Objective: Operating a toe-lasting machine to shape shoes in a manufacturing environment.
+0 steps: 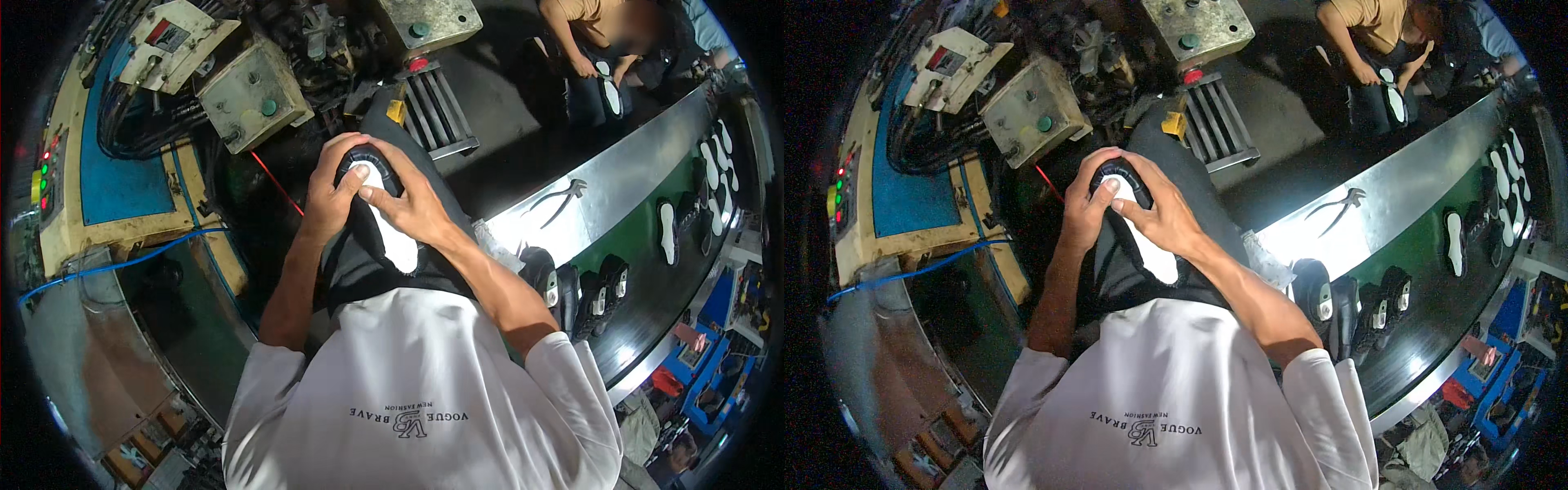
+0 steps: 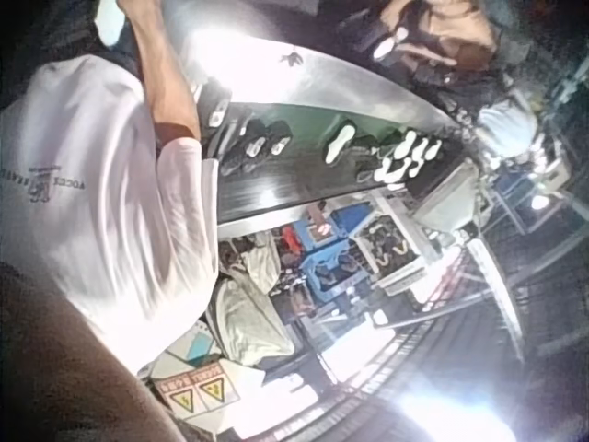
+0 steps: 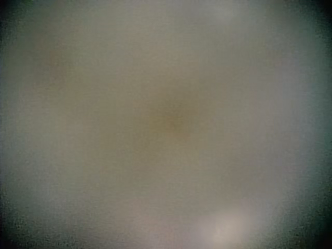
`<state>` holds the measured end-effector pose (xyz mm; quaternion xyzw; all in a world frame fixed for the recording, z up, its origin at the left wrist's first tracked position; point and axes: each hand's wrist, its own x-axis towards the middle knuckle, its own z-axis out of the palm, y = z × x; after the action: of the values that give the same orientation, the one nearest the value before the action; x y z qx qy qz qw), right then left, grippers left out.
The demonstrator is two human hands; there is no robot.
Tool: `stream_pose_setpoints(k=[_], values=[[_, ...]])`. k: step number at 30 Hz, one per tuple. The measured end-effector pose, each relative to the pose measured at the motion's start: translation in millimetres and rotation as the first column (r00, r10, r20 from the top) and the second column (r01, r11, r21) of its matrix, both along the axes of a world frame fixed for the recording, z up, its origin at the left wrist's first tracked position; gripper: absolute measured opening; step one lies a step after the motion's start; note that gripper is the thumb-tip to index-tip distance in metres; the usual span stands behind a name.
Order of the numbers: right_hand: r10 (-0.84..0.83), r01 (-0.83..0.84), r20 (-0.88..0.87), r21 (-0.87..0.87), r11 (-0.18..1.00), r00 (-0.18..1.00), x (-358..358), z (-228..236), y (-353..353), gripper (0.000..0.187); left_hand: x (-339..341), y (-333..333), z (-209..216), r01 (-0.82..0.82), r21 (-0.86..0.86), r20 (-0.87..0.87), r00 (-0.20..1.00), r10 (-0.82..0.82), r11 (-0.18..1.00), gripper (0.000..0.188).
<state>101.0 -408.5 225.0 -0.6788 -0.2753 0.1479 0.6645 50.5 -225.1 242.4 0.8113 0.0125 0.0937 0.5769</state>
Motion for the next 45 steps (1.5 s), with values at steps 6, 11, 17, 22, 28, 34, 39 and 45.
stream_pose_setpoints(k=[6, 11, 17, 22, 28, 34, 39, 45], values=[[-0.049, 0.045, 0.172, 0.027, 0.999, 0.984, -2.9, -5.2, 1.3, 0.068, -4.1, -9.2, -20.3, -0.076, 0.07, 0.204, 0.977, 0.061, 0.995, 0.037], [-0.048, 0.046, 0.126, 0.02, 0.999, 0.991, -1.5, -3.8, 2.6, 0.069, 6.1, 3.3, -12.2, 0.001, -0.193, -0.002, 1.0, -0.002, 0.981, 0.035], [-0.007, 0.018, 0.076, -0.156, 0.988, 0.997, -4.4, 3.5, -2.7, 0.073, 7.7, 9.8, -11.6, 0.106, -0.43, 0.037, 0.994, -0.099, 0.896, 0.03], [0.229, -0.141, -0.379, 0.244, 0.959, 0.897, 21.7, -6.6, -0.6, 0.058, 12.0, -0.9, -18.7, 0.055, -0.098, 0.137, 0.99, -0.041, 0.994, 0.035], [-0.009, -0.004, -0.388, -0.033, 0.999, 0.922, 30.1, -1.9, 16.7, 0.056, -38.7, -14.5, -25.5, -0.026, -0.336, -0.185, 0.982, -0.039, 0.941, 0.106], [0.148, -0.196, -0.428, -0.07, 0.978, 0.892, 34.7, -8.4, 86.5, 0.064, -130.4, -29.5, -80.6, -0.305, -0.893, -0.287, 0.952, 0.104, 0.33, 0.09], [0.345, -0.386, -0.223, -0.178, 0.905, 0.912, 23.1, -25.7, 94.0, 0.053, -258.7, 56.1, -147.4, -0.737, -0.652, -0.581, 0.638, 0.506, 0.18, 0.06], [0.075, -0.192, -0.47, -0.206, 0.96, 0.879, 38.0, -48.9, 7.1, 0.041, -455.0, 257.1, -155.0, -0.986, 0.129, -0.027, 0.1, 0.995, 0.102, 0.054]])
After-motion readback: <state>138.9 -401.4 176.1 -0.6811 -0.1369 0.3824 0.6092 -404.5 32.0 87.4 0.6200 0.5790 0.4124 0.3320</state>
